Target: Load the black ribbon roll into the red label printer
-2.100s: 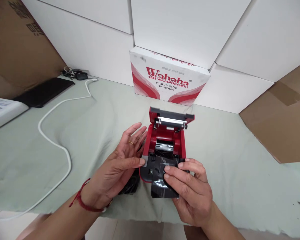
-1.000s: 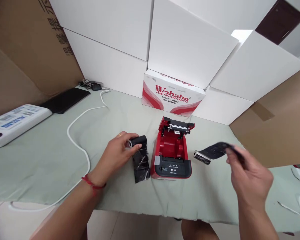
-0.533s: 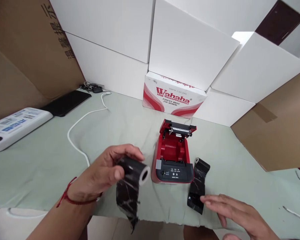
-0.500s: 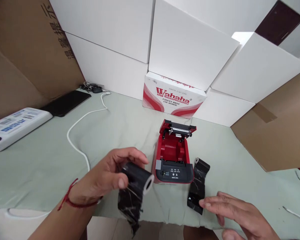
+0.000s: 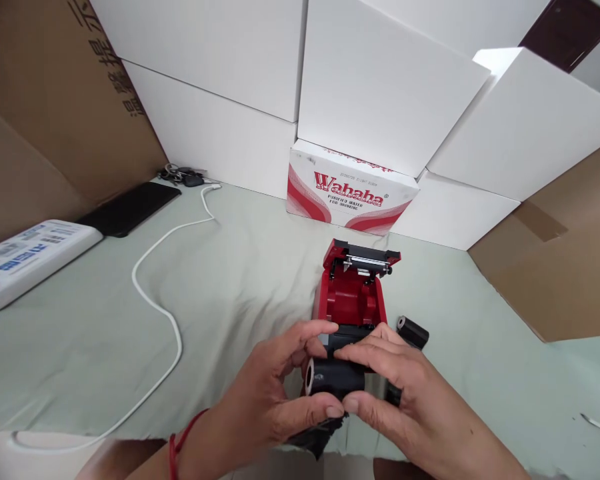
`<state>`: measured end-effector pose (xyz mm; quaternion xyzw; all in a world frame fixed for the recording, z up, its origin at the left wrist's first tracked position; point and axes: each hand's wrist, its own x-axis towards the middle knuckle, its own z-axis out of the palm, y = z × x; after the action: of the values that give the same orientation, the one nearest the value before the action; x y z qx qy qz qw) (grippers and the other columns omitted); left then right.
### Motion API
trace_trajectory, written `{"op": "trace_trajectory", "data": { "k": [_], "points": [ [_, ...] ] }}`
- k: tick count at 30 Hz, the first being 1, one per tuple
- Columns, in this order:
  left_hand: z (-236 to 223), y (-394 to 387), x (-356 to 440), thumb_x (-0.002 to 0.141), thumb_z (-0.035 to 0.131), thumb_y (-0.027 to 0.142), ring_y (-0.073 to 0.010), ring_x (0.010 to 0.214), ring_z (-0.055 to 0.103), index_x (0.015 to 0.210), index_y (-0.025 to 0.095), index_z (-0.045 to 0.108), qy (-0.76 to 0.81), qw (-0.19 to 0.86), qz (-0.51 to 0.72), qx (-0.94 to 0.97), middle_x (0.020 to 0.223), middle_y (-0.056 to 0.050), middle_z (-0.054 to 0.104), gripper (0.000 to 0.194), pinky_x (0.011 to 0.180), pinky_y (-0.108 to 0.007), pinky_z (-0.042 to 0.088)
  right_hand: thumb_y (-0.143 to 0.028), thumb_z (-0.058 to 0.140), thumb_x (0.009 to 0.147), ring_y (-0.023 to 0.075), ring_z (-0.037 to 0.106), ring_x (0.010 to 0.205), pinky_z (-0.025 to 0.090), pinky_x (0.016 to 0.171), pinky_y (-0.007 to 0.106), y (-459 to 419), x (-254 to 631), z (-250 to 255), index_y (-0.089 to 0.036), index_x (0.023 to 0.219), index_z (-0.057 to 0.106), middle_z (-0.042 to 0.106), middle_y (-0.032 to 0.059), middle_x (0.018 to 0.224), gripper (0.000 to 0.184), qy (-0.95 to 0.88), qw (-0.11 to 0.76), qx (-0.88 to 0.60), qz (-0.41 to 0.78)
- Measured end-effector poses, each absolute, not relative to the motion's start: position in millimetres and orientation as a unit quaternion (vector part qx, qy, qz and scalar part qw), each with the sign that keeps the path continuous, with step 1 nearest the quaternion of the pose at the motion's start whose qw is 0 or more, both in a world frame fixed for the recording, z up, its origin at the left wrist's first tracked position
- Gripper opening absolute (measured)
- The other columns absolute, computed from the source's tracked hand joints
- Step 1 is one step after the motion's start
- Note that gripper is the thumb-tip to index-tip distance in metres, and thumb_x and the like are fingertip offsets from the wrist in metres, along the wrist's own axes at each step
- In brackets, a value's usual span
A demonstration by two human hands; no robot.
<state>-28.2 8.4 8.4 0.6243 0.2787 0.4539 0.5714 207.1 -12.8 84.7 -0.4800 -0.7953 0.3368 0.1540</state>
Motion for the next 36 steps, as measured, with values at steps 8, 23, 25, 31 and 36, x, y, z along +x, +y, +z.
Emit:
{"op": "trace_trajectory", "data": {
  "k": [8,23,25,31,36],
  "points": [
    [-2,-5,-12,0.098,0.05,0.01,-0.0221,0.1,0.071,0.132,0.016,0.06,0.353,0.142,0.521,0.764,0.118,-0.013,0.073,0.036,0.084,-0.036,0.059,-0.05,0.061,0.1,0.0253,0.074,0.099,0.062,0.089,0.043,35,219,67,-0.031,0.132,0.074,0.074,0.0075,0.11,0.039,-0.72,0.17,-0.625,0.251],
    [-21,-1,21,0.098,0.059,0.006,-0.0204,0.118,0.068,0.113,0.015,0.075,0.308,0.014,0.518,0.798,0.111,-0.003,0.081,0.024,0.135,-0.045,0.026,-0.017,0.058,0.095,0.0327,0.074,0.106,0.053,0.086,0.04,79,188,73,-0.026,0.13,0.075,0.079,0.0119,0.118,0.04,-0.771,-0.064,-0.624,0.113],
    [-23,0,24,0.097,0.062,0.006,-0.0187,0.114,0.069,0.111,0.016,0.075,0.299,0.013,0.527,0.795,0.108,0.0,0.082,0.021,0.136,-0.047,0.023,-0.017,0.056,0.096,0.0317,0.076,0.106,0.055,0.087,0.041,80,186,72,-0.026,0.131,0.075,0.081,0.0107,0.121,0.041,-0.774,-0.076,-0.618,0.114],
    [-24,-2,20,0.101,0.059,0.01,-0.0173,0.115,0.071,0.113,0.017,0.075,0.277,0.014,0.534,0.799,0.111,0.0,0.084,0.021,0.137,-0.048,0.022,-0.043,0.057,0.106,0.0257,0.078,0.111,0.062,0.097,0.038,44,214,91,-0.031,0.126,0.08,0.083,0.0041,0.127,0.033,-0.773,0.149,-0.589,0.184],
    [-20,-6,16,0.102,0.057,0.007,-0.0169,0.113,0.073,0.118,0.015,0.075,0.277,0.033,0.539,0.795,0.109,-0.002,0.085,0.026,0.137,-0.045,0.025,-0.057,0.064,0.103,0.0277,0.078,0.111,0.063,0.098,0.044,43,230,92,-0.033,0.12,0.08,0.083,0.0054,0.121,0.034,-0.644,0.429,-0.627,0.093]
  ]
}}
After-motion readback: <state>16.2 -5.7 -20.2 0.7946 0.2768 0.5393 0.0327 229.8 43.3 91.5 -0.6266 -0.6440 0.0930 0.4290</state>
